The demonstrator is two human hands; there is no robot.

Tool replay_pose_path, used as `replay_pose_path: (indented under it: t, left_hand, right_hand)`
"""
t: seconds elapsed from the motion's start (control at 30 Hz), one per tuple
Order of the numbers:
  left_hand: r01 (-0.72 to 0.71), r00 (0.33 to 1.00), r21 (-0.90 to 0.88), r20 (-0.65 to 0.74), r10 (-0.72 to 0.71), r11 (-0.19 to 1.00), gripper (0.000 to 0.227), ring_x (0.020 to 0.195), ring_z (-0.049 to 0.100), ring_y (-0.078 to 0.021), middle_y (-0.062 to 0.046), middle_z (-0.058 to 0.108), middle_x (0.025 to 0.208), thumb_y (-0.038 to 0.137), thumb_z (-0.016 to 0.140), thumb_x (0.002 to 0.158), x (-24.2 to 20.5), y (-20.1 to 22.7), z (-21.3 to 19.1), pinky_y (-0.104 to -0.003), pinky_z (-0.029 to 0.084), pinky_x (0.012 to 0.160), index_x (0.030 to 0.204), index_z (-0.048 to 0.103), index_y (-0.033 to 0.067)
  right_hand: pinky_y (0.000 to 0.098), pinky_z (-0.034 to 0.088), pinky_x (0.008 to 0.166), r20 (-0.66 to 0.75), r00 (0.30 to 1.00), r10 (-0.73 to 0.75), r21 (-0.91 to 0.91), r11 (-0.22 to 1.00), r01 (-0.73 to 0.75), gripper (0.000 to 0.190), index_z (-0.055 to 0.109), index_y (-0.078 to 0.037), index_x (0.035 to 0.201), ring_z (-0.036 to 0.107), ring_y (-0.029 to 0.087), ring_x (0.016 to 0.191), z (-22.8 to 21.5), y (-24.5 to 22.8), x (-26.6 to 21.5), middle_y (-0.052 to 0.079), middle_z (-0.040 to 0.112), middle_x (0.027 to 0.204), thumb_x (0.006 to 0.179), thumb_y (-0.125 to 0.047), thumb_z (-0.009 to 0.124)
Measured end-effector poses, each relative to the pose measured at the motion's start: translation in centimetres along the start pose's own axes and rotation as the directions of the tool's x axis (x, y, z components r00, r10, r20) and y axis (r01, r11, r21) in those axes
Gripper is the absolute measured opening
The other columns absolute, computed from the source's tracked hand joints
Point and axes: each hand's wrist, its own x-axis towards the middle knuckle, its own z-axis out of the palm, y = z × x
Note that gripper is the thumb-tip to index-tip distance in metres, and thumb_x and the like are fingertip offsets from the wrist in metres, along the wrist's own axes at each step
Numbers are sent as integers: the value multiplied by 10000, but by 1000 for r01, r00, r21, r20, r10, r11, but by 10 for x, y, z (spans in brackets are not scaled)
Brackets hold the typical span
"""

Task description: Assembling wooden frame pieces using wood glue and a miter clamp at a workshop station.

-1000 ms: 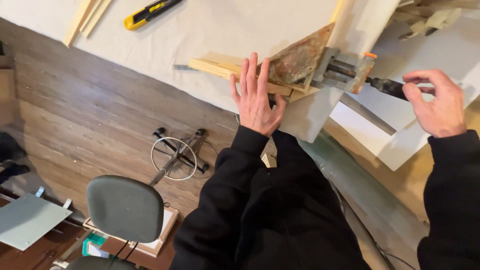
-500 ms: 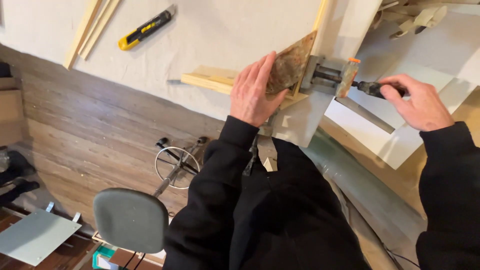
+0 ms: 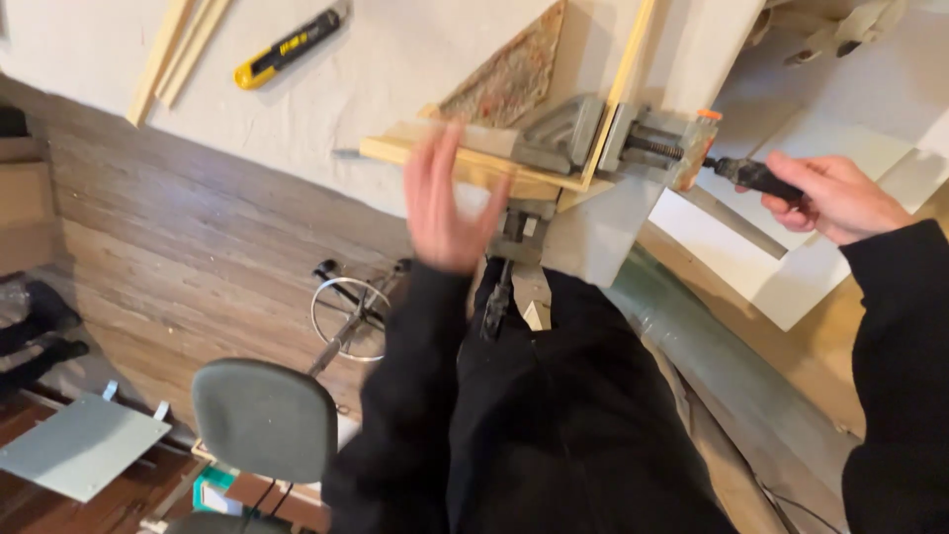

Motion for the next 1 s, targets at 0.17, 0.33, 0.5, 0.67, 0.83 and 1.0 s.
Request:
replay_pose_path:
  t: [0.17, 0.33, 0.5, 0.67, 0.83, 1.0]
  left_hand:
    - [499, 858, -147, 227, -461, 854, 605, 910, 653, -309, -184, 620, 1039, 273, 935, 741, -154, 28, -16, -391, 568, 800, 1148, 574, 8]
    - [577, 809, -33, 161, -565, 816, 404, 746, 714, -247, -103, 716, 870, 262, 895, 796, -200, 23, -8, -341, 567, 683, 1052, 666, 49]
    - [732, 678, -273, 369, -635, 624, 429, 810, 749, -234, -108, 781, 960, 230, 792, 905, -222, 0, -1, -319, 593, 752, 1277, 703, 36]
    - [747, 648, -592, 546, -531, 303, 468, 1286, 683, -239, -146, 735, 1364, 255, 616, 1068, -161, -9, -20, -326, 502, 1111, 1470, 610, 15]
    - [59, 987, -132, 154, -38, 989, 775, 1462, 455, -368, -178, 446, 1588, 237, 850, 895, -42, 22, -24, -481, 379, 1213, 1534, 446, 66]
    - [-36, 983, -110, 173, 55, 993, 821, 1478, 430, -367, -164, 429, 1591, 247, 869, 865, -6, 35, -22, -499, 332, 1249, 1542, 433, 86]
  right_hand:
    - [262, 466, 586, 1, 1000, 25, 76, 997, -25, 422, 598, 75, 1221, 531, 113, 695, -4, 2, -2, 78, 661, 920, 1103, -325, 532]
    - [333, 576, 768, -57, 954, -294, -191, 941, 279, 314, 587, -14, 1163, 667, 170, 961, 32, -34, -29, 94, 694, 1086, 910, -143, 722]
    - [375, 551, 1024, -83, 820, -566, -534, 720, 443, 389, 585, -5, 1127, 672, 211, 1090, 39, -26, -40, 117, 668, 1180, 871, -166, 830]
    - [428, 548, 903, -113, 710, -695, -841, 448, 304, 546, 609, 31, 1174, 649, 299, 1086, 79, -93, -50, 212, 639, 1217, 767, -189, 898]
    - [373, 560, 897, -39, 748, -663, -782, 487, 390, 411, 512, -5, 1164, 663, 242, 1011, 123, -142, 9, 152, 666, 1077, 1079, -354, 711]
    - [373, 574, 789, -72, 863, -499, -673, 663, 327, 354, 489, -54, 1082, 675, 252, 874, 143, -168, 58, 183, 680, 989, 1039, -329, 707]
